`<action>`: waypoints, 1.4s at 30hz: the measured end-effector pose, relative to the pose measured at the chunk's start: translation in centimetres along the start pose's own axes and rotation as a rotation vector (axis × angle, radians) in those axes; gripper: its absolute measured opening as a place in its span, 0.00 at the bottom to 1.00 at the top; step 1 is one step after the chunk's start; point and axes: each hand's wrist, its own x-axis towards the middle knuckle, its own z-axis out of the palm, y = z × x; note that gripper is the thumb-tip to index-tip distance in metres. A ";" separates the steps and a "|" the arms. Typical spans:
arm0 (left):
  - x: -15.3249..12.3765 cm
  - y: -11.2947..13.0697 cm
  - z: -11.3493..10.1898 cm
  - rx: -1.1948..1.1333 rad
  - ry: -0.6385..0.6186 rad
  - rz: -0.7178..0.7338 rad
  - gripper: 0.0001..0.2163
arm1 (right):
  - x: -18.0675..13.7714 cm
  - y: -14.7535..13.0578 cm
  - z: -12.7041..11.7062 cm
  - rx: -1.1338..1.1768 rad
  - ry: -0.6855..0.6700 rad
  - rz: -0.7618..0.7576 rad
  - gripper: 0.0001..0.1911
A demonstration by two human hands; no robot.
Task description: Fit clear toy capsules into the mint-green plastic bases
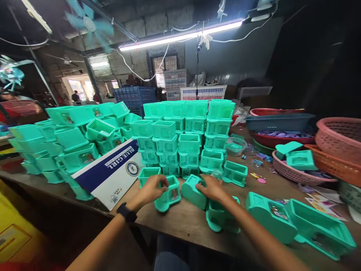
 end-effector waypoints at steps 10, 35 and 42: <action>-1.0 -2.5 3.8 0.078 0.404 0.283 0.11 | -5.9 -2.3 0.3 0.040 0.007 -0.276 0.14; 1.1 15.1 11.0 0.235 -0.108 0.552 0.06 | -15.4 15.4 -4.5 -0.142 0.160 0.000 0.07; 1.4 15.8 12.7 0.226 -0.044 0.408 0.07 | -17.4 18.4 -4.6 -0.229 0.400 0.108 0.18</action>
